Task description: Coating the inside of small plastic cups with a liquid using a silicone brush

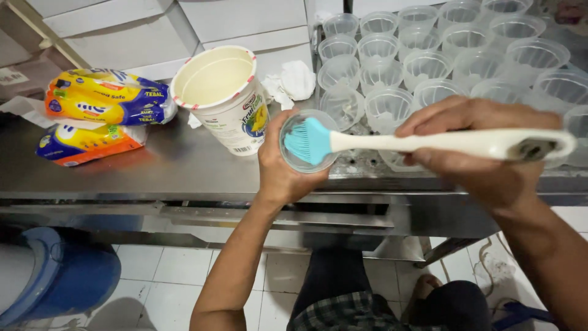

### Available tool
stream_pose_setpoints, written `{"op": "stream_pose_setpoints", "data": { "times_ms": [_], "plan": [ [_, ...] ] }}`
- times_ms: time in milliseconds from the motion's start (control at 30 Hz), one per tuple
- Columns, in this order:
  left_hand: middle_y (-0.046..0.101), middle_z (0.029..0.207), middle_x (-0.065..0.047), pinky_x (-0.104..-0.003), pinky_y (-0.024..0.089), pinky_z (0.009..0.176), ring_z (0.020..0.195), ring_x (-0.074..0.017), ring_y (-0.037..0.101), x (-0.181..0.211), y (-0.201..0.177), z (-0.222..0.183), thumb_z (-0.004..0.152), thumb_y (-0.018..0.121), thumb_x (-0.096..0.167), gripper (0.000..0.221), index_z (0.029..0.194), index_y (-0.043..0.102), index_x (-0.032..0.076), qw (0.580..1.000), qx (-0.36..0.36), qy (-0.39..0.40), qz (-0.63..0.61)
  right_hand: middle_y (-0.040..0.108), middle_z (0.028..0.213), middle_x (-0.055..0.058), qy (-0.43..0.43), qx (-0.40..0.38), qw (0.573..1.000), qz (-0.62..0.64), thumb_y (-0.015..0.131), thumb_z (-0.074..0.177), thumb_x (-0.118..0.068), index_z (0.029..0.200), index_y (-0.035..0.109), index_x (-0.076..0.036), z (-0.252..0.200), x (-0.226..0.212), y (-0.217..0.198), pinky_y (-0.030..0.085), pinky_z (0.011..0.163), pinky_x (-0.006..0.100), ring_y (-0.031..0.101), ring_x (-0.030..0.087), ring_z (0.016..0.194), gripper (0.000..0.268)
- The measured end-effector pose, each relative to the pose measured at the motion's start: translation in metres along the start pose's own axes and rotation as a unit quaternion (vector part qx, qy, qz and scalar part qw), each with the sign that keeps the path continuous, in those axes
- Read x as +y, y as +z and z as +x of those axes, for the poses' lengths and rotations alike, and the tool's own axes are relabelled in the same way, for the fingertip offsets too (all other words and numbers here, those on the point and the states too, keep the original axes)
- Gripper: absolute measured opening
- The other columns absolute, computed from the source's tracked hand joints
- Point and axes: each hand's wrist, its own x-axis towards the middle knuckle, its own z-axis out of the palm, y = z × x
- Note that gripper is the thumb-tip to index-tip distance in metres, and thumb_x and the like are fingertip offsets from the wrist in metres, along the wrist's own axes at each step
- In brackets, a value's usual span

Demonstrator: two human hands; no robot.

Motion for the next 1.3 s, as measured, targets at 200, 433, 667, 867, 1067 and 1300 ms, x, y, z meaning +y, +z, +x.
{"op": "stream_pose_setpoints", "data": {
  "times_ms": [200,433,667,867,1067,1300],
  "plan": [
    [0.062,0.133,-0.007,-0.032,0.049,0.105,0.117,-0.0220,0.064,0.004,-0.003,0.004,0.059,0.091,0.016,0.091,0.140,0.050,0.010,0.997,-0.069,-0.011,-0.020,0.070,0.095,0.033,0.065,0.028,0.995,0.064,0.070,0.077,0.007,0.092,0.062,0.015,-0.002,0.006,-0.003,0.066,0.058,0.033,0.078,0.039,0.080,0.019],
    [0.064,0.125,-0.013,-0.033,0.052,0.097,0.114,-0.0252,0.067,0.008,-0.013,0.015,0.058,0.092,0.015,0.089,0.136,0.049,0.008,0.981,-0.177,-0.006,-0.084,0.071,0.087,0.028,0.011,-0.025,0.997,0.073,0.071,0.078,0.004,0.088,0.064,0.012,-0.002,0.022,-0.020,0.068,0.058,0.029,0.080,0.034,0.074,0.015],
    [0.065,0.119,-0.008,-0.028,0.051,0.088,0.100,-0.0204,0.066,0.020,-0.016,0.022,0.056,0.083,0.010,0.088,0.137,0.049,0.005,0.966,-0.244,-0.050,-0.073,0.077,0.113,0.006,-0.054,-0.426,0.888,-0.166,0.067,0.084,-0.020,0.106,0.075,-0.005,-0.020,0.072,-0.097,0.058,0.099,0.026,0.070,0.015,0.119,0.028],
    [0.064,0.124,-0.012,-0.035,0.053,0.099,0.111,-0.0270,0.067,0.007,0.009,0.008,0.053,0.087,0.019,0.093,0.136,0.049,0.007,0.983,-0.179,-0.031,0.015,0.073,0.080,0.019,-0.044,-0.076,0.988,-0.128,0.072,0.083,0.008,0.081,0.069,0.007,0.007,-0.038,-0.020,0.059,0.057,0.023,0.078,0.025,0.074,0.004],
    [0.064,0.127,-0.010,-0.032,0.051,0.101,0.117,-0.0245,0.065,0.018,0.000,0.019,0.053,0.088,0.018,0.093,0.137,0.046,0.009,0.977,-0.194,-0.072,-0.047,0.073,0.084,0.016,0.012,-0.040,0.994,-0.101,0.070,0.085,0.001,0.084,0.068,0.004,-0.014,-0.030,-0.040,0.065,0.066,0.025,0.078,0.022,0.078,0.004],
    [0.066,0.118,-0.011,-0.033,0.054,0.089,0.105,-0.0259,0.068,0.020,0.008,0.018,0.055,0.090,0.023,0.091,0.134,0.048,0.009,0.970,-0.237,-0.051,-0.008,0.074,0.100,0.011,-0.060,-0.181,0.975,-0.111,0.060,0.092,0.001,0.115,0.062,0.004,-0.016,-0.030,-0.029,0.053,0.054,0.026,0.071,0.014,0.064,0.023]
  ]
}}
